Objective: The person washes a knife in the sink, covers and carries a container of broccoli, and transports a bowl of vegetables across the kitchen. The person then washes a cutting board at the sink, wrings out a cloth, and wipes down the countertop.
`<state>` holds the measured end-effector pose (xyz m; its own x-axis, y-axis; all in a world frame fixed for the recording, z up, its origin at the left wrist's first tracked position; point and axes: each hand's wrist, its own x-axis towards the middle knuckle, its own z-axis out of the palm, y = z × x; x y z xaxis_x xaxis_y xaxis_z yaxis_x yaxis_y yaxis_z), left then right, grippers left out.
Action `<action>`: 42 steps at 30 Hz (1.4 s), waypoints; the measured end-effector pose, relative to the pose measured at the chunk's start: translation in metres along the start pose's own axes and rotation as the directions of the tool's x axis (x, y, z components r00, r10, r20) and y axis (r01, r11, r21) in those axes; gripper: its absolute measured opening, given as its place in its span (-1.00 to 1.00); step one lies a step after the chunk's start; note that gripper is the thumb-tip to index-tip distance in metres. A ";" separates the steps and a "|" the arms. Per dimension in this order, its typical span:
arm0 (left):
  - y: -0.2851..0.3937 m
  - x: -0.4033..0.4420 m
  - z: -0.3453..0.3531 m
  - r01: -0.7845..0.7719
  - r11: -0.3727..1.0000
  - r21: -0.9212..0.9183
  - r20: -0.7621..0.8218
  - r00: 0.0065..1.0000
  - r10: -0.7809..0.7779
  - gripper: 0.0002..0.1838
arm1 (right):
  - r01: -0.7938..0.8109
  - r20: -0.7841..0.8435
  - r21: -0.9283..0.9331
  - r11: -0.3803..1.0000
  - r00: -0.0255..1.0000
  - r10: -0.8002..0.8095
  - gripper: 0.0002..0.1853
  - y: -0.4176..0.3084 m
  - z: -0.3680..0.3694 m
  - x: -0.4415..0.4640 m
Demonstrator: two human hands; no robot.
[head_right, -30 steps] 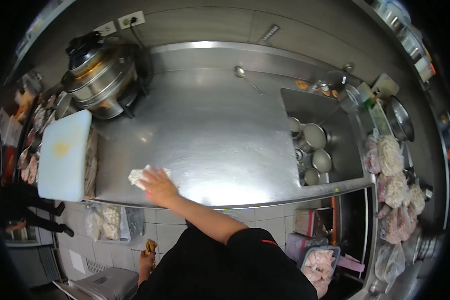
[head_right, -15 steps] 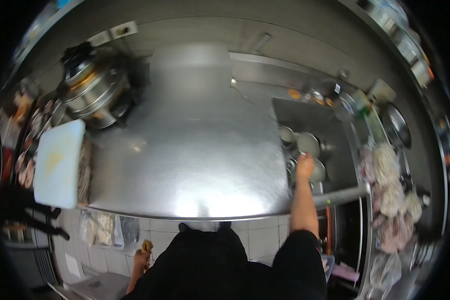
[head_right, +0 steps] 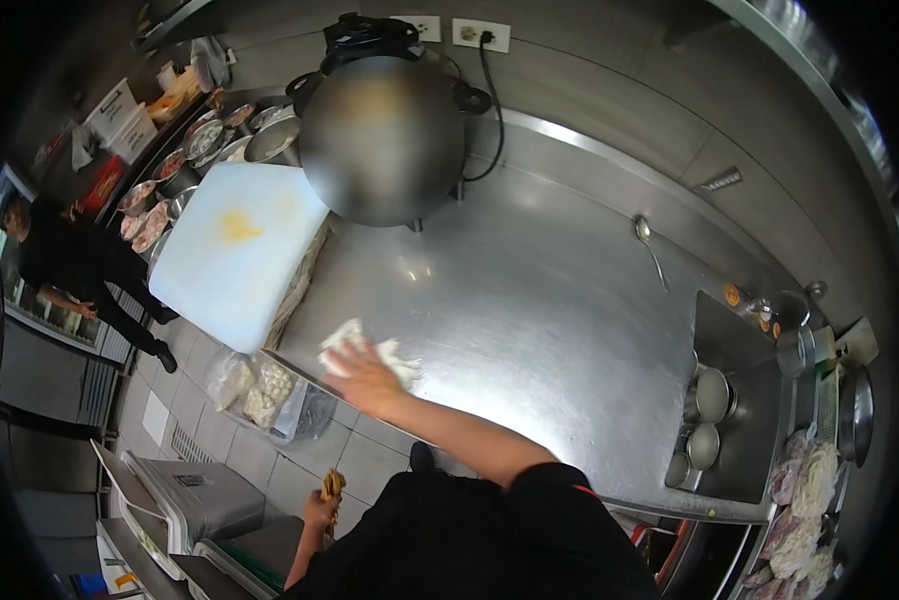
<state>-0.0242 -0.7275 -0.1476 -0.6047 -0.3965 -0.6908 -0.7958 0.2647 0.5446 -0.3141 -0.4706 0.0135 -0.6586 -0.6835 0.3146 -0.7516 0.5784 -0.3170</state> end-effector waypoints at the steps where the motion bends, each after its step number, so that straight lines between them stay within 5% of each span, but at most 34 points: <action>1: 0.003 -0.016 -0.008 0.073 0.996 0.043 -0.047 0.996 -0.071 -0.38 | 0.093 0.073 0.080 0.993 0.992 -0.098 -0.49 -0.005 0.014 0.026; 5: -0.079 -0.007 -0.018 0.200 0.968 0.152 -0.124 0.976 -0.182 -0.35 | -0.107 0.179 -0.061 0.992 0.977 0.116 -0.49 0.021 0.029 0.101; 8: -0.089 -0.015 -0.022 0.210 0.928 0.309 -0.087 0.977 -0.193 -0.31 | -0.435 -0.059 -0.354 0.828 0.894 0.445 -0.47 0.088 0.010 0.081; 10: -0.092 -0.009 -0.023 0.200 0.897 0.394 -0.084 0.980 -0.182 -0.30 | -0.619 -0.216 -0.416 0.666 0.779 0.589 -0.47 0.161 -0.013 0.037; 12: -0.079 0.014 -0.028 0.131 0.737 0.663 0.122 0.952 -0.279 -0.29 | -0.772 -0.351 -0.397 0.496 0.627 0.695 -0.46 0.223 -0.060 -0.028; 13: -0.055 0.004 -0.031 0.137 0.806 0.575 0.115 0.962 -0.246 -0.21 | -0.842 -0.353 -0.368 0.394 0.519 0.779 -0.44 0.243 -0.090 -0.062; 15: -0.001 0.009 -0.035 0.014 0.628 0.778 0.108 0.982 -0.156 -0.33 | -0.886 -0.442 -0.380 0.265 0.425 0.790 -0.45 0.282 -0.129 -0.156; 16: 0.018 0.014 -0.052 0.035 0.926 0.376 0.337 0.926 -0.172 -0.44 | -0.899 -0.450 -0.395 0.188 0.368 0.813 -0.44 0.288 -0.152 -0.200; 17: 0.039 0.012 -0.072 0.157 0.982 -0.107 0.535 0.842 -0.076 -0.55 | -0.929 -0.490 -0.344 0.139 0.304 0.817 -0.44 0.297 -0.169 -0.251; 18: 0.129 -0.020 -0.078 0.168 0.983 -0.079 0.639 0.765 -0.079 -0.67 | -0.931 -0.558 -0.355 0.082 0.282 0.780 -0.46 0.300 -0.184 -0.303; 19: 0.202 -0.059 -0.077 -0.040 0.996 0.075 0.462 0.887 0.001 -0.62 | -0.909 -0.619 -0.417 0.023 0.303 0.724 -0.47 0.323 -0.186 -0.377; 21: 0.234 -0.049 -0.072 -0.359 0.933 0.030 0.343 0.880 0.328 -0.49 | -0.937 -0.699 -0.308 -0.167 0.104 0.708 -0.68 0.315 -0.227 -0.462; 22: 0.288 -0.076 -0.063 -0.475 0.868 0.143 0.292 0.858 0.422 -0.45 | -0.944 -0.559 -0.120 -0.308 -0.192 0.807 -0.69 0.302 -0.252 -0.483; 24: 0.371 -0.107 -0.032 -0.659 0.715 0.234 0.220 0.752 0.622 -0.37 | -0.964 -0.717 0.083 -0.252 -0.233 0.657 -0.69 0.281 -0.261 -0.513; 25: 0.389 -0.100 -0.013 -0.746 0.632 0.211 0.186 0.665 0.723 -0.34 | -0.966 -0.712 0.084 -0.244 -0.229 0.664 -0.69 0.278 -0.264 -0.503; 28: 0.439 -0.072 0.046 -0.803 0.498 0.328 0.180 0.570 0.801 -0.19 | -0.945 -0.733 -0.032 0.325 0.243 0.635 -0.61 0.253 -0.267 -0.426; 29: 0.446 -0.063 0.063 -0.794 0.465 0.391 0.208 0.569 0.796 -0.14 | -0.926 -0.703 -0.072 0.371 0.311 0.639 -0.58 0.239 -0.263 -0.375; 30: 0.446 -0.057 0.075 -0.795 0.461 0.395 0.205 0.565 0.799 -0.14 | -0.792 -0.658 0.322 0.519 0.207 0.724 -0.56 0.274 -0.214 -0.370; 32: 0.449 -0.051 0.095 -0.743 0.221 0.631 0.301 0.497 0.814 -0.09 | -0.745 -0.396 0.377 0.550 0.407 0.823 -0.56 0.271 -0.166 -0.267; 33: 0.449 -0.055 0.098 -0.754 0.275 0.596 0.268 0.510 0.818 -0.11 | -0.742 -0.320 0.398 0.540 0.440 0.839 -0.57 0.242 -0.157 -0.193; 34: 0.446 -0.057 0.096 -0.756 0.270 0.596 0.270 0.505 0.820 -0.11 | -0.761 -0.166 -0.111 0.639 0.648 0.743 -0.53 0.211 -0.165 -0.138; 35: 0.440 -0.062 0.092 -0.793 0.283 0.539 0.212 0.453 0.866 -0.16 | -0.557 -0.005 -0.298 0.775 0.813 0.582 -0.50 0.228 -0.125 -0.115; 38: 0.422 -0.068 0.082 -0.845 0.336 0.417 0.120 0.417 0.901 -0.28 | -0.423 -0.039 -0.197 0.885 0.905 0.424 -0.51 0.272 -0.102 -0.042; 42: 0.418 -0.081 0.076 -0.818 0.486 0.309 0.091 0.534 0.841 -0.46 | -0.617 -0.263 -0.288 0.732 0.786 0.559 -0.49 0.400 -0.126 -0.001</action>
<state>-0.3106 -0.5181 0.0997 -0.9948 0.0909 0.0462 0.0979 0.7241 0.6827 -0.6188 -0.1822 -0.0005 -0.9473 -0.0967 0.3055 -0.1537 0.9737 -0.1683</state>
